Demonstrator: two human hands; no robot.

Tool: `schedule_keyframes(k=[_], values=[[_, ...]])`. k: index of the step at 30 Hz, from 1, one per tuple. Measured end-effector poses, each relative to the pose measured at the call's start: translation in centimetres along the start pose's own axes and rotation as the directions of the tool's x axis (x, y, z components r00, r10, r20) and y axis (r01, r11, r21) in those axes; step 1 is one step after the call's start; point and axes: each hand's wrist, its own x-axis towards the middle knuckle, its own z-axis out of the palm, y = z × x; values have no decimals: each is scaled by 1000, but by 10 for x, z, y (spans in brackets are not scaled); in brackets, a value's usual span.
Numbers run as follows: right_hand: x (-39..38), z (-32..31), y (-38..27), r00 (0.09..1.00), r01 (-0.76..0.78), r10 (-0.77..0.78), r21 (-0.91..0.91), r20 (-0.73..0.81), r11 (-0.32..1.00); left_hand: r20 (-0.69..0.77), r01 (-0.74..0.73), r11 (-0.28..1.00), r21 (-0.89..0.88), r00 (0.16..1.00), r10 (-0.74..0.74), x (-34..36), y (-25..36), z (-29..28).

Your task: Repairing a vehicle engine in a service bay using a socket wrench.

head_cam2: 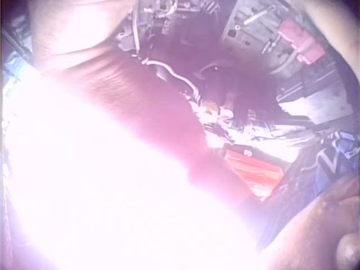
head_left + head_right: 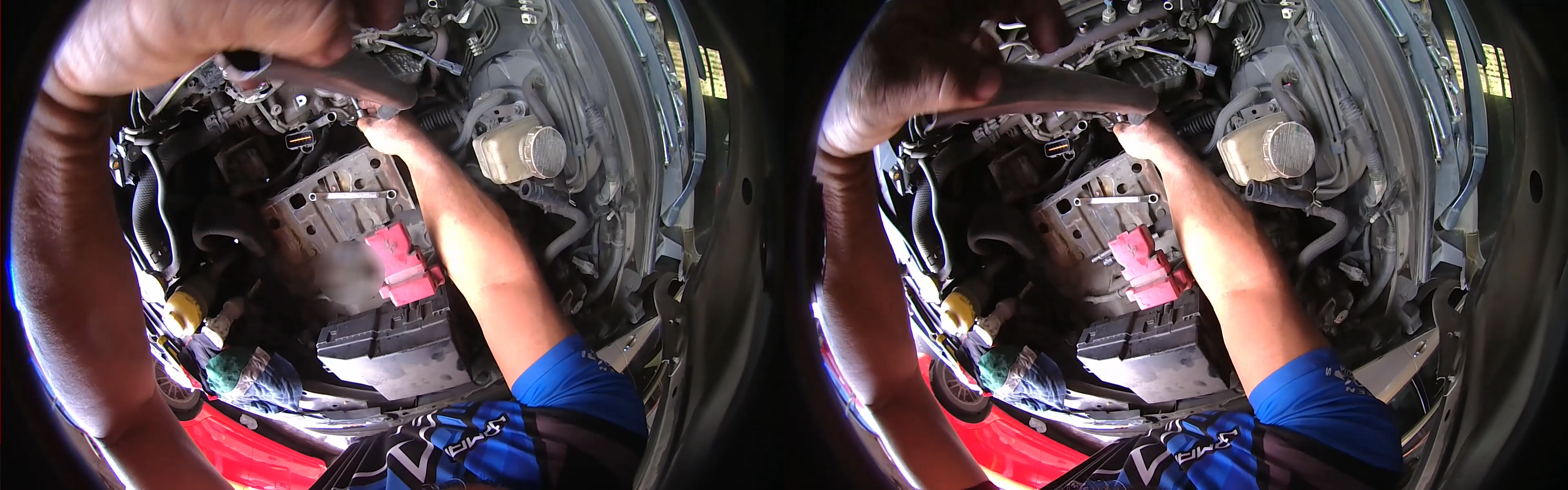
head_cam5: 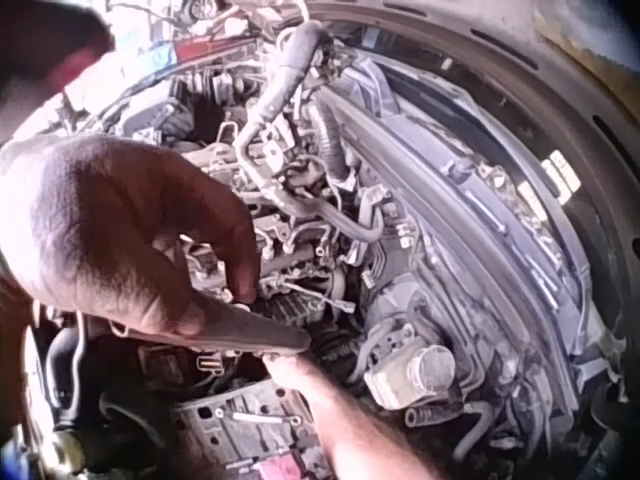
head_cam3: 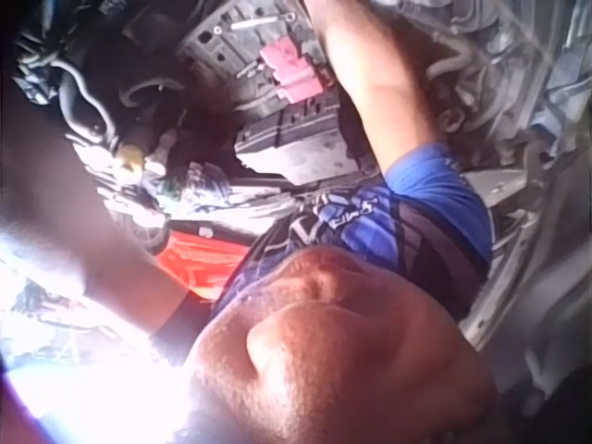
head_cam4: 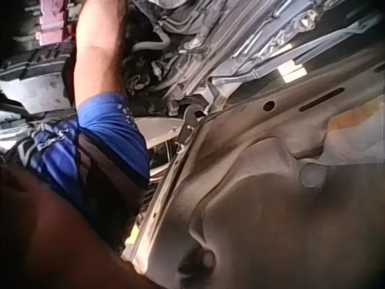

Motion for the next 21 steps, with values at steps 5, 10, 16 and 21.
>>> schedule_keyframes(k=[5, 10, 16, 21], values=[[-4, 5, 15, 982, -188, 188, 4, -31, 982, -17, -251, 889, 383, 960, 278, 48, -1, 9], [3, 30, 12, 985, -167, 167, 5, 51, 986, -22, -176, 870, 460, 978, 210, 84, 23, 53], [18, 35, 62, 993, 94, -74, 230, -94, 969, -69, 64, 534, -843, 972, -225, 71, 15, 106], [40, 28, 37, 990, 135, -109, 384, -90, 914, -391, -254, 596, -761, 914, -109, 36, -5, 130]])
